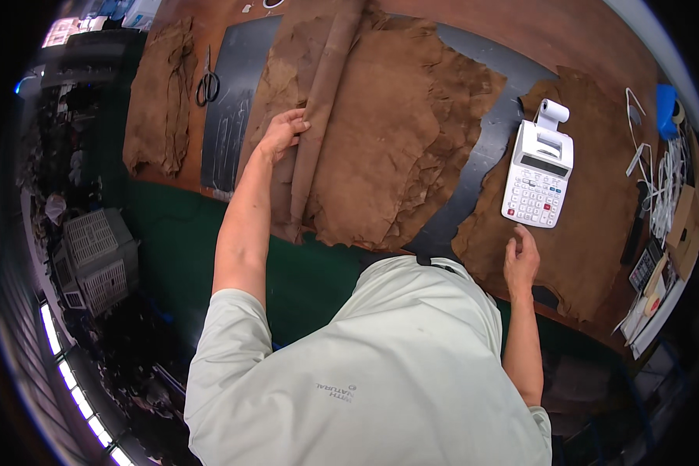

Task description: Sorting through a stack of brown leather pieces and recording counts on an adding machine.

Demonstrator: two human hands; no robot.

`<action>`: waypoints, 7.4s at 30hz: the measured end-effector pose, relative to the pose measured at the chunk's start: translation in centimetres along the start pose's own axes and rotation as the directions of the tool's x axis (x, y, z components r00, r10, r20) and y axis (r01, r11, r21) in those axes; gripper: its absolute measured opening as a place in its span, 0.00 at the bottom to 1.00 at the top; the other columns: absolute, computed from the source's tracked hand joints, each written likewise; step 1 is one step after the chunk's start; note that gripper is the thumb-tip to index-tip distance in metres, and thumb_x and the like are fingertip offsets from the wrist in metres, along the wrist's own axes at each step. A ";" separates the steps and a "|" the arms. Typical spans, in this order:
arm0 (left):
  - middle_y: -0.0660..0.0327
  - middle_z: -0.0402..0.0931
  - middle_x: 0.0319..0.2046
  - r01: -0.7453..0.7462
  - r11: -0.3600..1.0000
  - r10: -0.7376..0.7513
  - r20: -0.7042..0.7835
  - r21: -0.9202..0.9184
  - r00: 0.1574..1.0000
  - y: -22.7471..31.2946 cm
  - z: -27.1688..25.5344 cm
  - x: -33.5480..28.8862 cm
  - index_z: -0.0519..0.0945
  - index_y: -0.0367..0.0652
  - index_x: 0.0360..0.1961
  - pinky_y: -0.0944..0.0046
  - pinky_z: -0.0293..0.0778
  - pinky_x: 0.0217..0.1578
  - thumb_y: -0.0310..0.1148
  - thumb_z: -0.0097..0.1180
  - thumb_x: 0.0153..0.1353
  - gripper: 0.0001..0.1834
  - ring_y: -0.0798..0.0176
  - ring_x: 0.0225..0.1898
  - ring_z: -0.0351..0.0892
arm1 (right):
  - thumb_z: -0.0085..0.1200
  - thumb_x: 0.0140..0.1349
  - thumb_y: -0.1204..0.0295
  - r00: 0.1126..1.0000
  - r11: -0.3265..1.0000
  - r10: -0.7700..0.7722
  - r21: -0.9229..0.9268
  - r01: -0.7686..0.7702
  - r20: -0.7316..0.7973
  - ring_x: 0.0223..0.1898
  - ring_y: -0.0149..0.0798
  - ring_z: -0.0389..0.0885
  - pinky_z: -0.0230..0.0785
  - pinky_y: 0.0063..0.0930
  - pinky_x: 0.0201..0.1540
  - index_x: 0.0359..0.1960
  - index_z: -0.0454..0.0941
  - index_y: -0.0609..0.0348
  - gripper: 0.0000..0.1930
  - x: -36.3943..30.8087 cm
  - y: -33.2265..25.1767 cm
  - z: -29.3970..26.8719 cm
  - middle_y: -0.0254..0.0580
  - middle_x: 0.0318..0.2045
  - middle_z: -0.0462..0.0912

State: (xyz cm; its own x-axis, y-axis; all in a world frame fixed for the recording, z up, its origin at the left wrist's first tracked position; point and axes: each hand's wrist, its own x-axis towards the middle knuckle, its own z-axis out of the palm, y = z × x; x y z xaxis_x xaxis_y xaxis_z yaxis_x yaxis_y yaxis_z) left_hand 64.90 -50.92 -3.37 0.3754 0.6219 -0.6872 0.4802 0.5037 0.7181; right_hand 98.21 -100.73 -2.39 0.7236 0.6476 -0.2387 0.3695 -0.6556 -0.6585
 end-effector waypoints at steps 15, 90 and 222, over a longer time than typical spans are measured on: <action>0.54 0.78 0.57 -0.431 0.606 0.438 0.172 0.669 0.882 -1.3 4.3 -2.5 0.77 0.39 0.61 0.58 0.74 0.56 0.31 0.61 0.65 0.23 0.52 0.58 0.78 | 0.55 0.65 0.70 0.994 0.972 0.001 -0.233 0.024 0.106 0.55 0.58 0.80 0.76 0.49 0.54 0.63 0.70 0.59 0.24 0.5 -0.4 0.0 0.48 0.72 0.64; 0.45 0.84 0.35 -0.174 0.745 0.320 -0.116 0.644 0.940 -3.3 18.5 -7.7 0.83 0.36 0.40 0.51 0.78 0.46 0.36 0.57 0.59 0.14 0.44 0.41 0.85 | 0.54 0.66 0.75 0.999 1.000 -0.014 0.016 0.013 0.034 0.37 0.44 0.86 0.78 0.37 0.44 0.57 0.77 0.61 0.17 -0.6 -1.9 1.3 0.48 0.56 0.81; 0.47 0.70 0.63 0.132 0.253 0.659 -0.271 0.958 0.702 -4.2 2.4 -7.8 0.77 0.35 0.60 0.49 0.66 0.65 0.34 0.58 0.65 0.24 0.43 0.65 0.68 | 0.52 0.65 0.72 1.000 0.967 -0.014 -0.255 0.009 -0.015 0.56 0.55 0.80 0.76 0.47 0.55 0.58 0.75 0.56 0.19 0.7 0.3 0.2 0.47 0.68 0.71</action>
State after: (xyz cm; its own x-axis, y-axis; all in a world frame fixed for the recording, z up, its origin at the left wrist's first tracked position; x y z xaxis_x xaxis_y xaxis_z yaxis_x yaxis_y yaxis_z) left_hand 61.86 -59.33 -1.34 0.3652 0.9307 0.0205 0.9309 -0.3649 -0.0139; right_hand 98.69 -100.42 -2.86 0.7273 0.6505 -0.2186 0.5126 -0.7268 -0.4571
